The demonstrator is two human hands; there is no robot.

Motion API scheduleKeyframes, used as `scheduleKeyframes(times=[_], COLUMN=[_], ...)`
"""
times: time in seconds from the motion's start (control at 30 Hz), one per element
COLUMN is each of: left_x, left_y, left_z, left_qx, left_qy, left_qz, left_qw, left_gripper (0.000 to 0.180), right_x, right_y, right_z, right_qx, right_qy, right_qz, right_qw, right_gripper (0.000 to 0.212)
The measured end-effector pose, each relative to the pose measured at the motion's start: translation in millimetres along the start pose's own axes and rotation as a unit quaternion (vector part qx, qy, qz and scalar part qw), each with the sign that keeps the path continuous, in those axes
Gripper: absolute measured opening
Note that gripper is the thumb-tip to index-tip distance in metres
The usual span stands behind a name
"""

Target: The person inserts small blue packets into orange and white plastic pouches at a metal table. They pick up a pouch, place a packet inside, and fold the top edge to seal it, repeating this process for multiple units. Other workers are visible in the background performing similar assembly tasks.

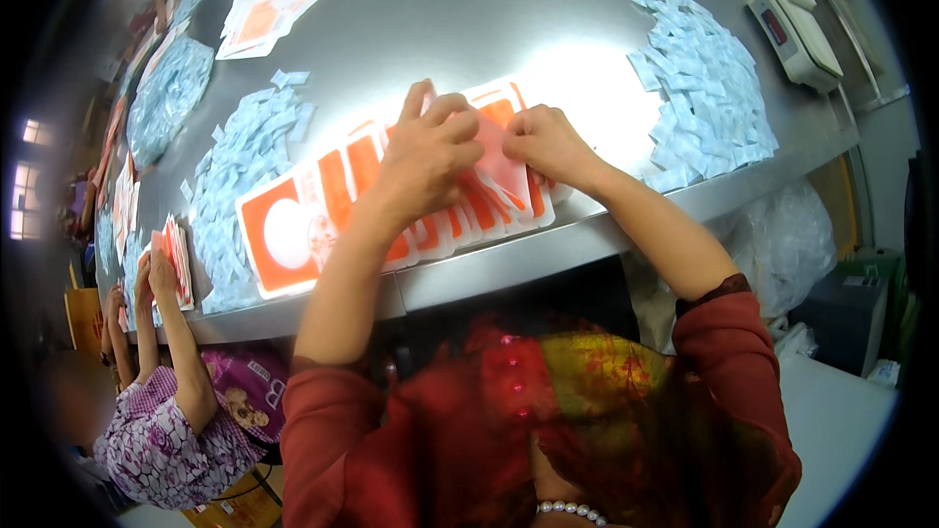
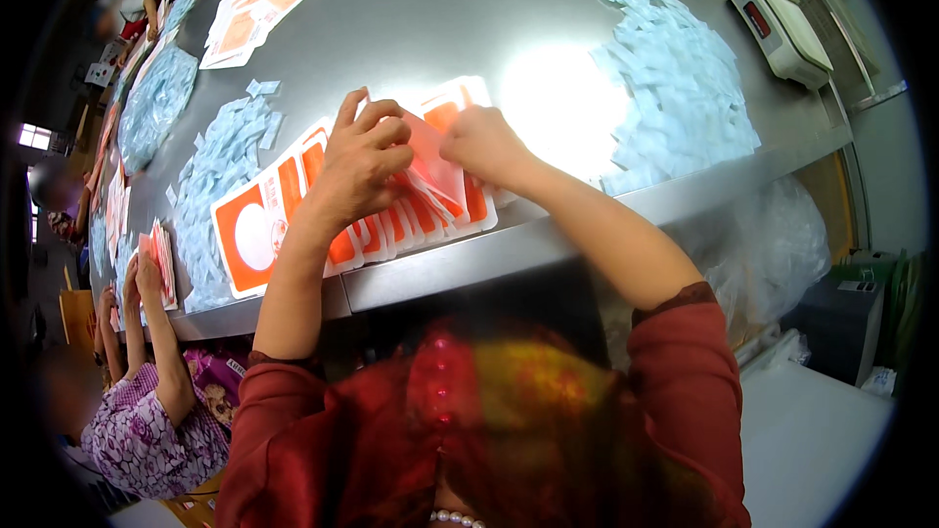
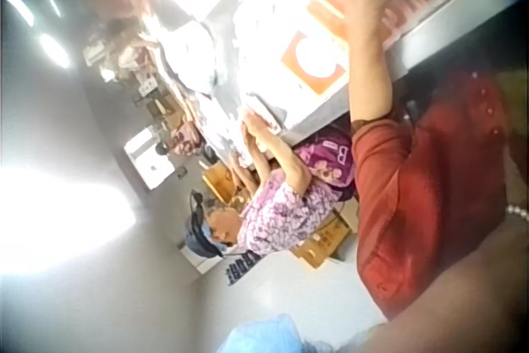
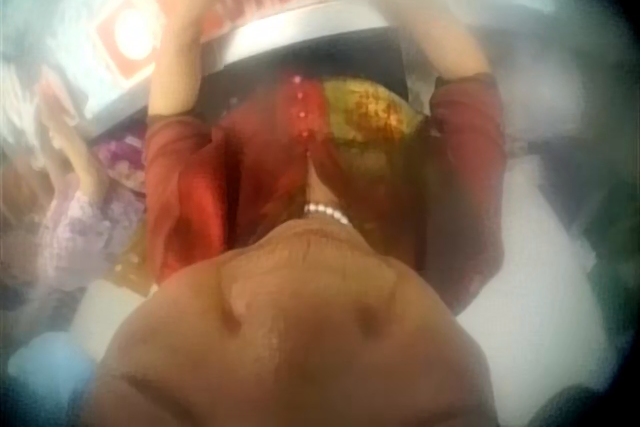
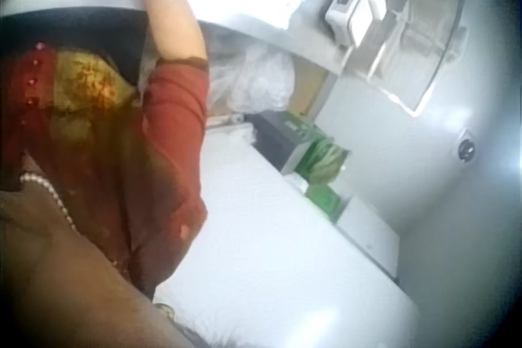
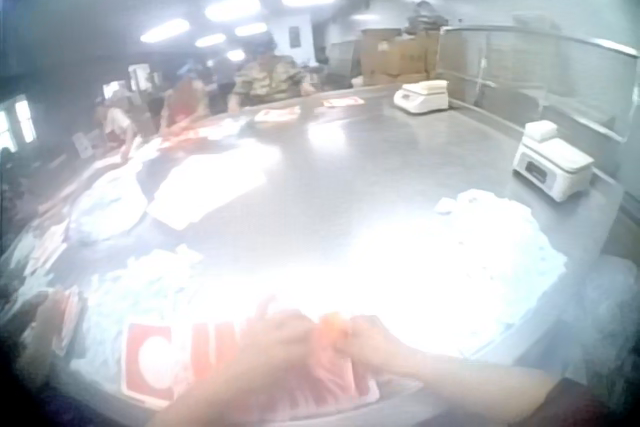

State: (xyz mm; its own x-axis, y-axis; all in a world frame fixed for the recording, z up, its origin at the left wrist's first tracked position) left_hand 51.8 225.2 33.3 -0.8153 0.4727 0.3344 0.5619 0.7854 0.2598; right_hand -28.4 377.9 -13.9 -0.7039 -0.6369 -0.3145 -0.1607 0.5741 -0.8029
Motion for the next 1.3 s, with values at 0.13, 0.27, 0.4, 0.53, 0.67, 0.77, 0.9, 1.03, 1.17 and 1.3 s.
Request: scheduleKeyframes(times=[0.13,0.27,0.4,0.53,0.67,0.77,0.9,1.03,1.17,1.3], left_x=[-1.2,-3.8,1.1,4.4,4.0,4.0,-8.8,-10.3,-12.7,-13.3], left_y=[-0.8,-1.2,6.2,7.1,-1.1,-1.7,-4.8,-5.1,-4.4,-3.1], left_z=[2.1,12.9,13.5,15.3,22.0,11.5,-4.9,-5.4,-3.5,-2.9], left_qx=[0.020,0.001,0.004,-0.070,-0.048,-0.071,-0.009,-0.051,-0.065,-0.041], left_qy=[-0.016,-0.013,-0.094,-0.063,-0.085,-0.063,-0.063,-0.042,-0.016,-0.061], left_qz=[0.001,-0.008,-0.077,-0.058,-0.041,-0.014,-0.008,-0.015,-0.003,-0.036], left_qw=[1.000,1.000,0.993,0.994,0.994,0.995,0.998,0.998,0.998,0.997], left_gripper=[0.024,0.022,0.028,0.029,0.022,0.019,0.023,0.024,0.025,0.025], right_x=[-2.9,4.6,5.1,12.3,4.1,1.1,2.5,5.7,14.2,34.6], right_y=[-5.9,3.4,3.1,8.7,1.5,2.7,0.7,7.6,14.4,59.8], right_z=[-0.5,8.6,14.3,19.8,22.1,14.6,-3.7,-4.3,-48.9,-117.7], right_qx=[-0.028,-0.087,-0.122,-0.236,-0.245,-0.227,-0.116,-0.062,0.011,-0.420], right_qy=[0.011,0.032,0.063,0.057,0.016,0.037,0.030,0.007,-0.030,0.284], right_qz=[-0.029,-0.070,-0.092,-0.110,-0.108,-0.071,0.021,-0.001,0.001,0.006], right_qw=[0.999,0.993,0.986,0.964,0.963,0.971,0.993,0.998,1.000,0.862], right_gripper=[0.023,0.025,0.026,0.019,0.017,0.018,0.014,0.016,0.031,0.023])
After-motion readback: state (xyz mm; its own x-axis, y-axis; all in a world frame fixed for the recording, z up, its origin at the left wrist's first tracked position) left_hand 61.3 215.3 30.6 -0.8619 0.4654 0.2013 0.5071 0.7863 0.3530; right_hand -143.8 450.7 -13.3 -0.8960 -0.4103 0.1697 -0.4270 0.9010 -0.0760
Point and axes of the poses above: each hand's wrist, its own x-axis towards the middle knuckle, its own z-axis out of the palm, y = z × x, the point moved 2 cm from there along x, towards the middle knuckle, and after that the axes turned 10 degrees about -x, right-handed, at the moved point
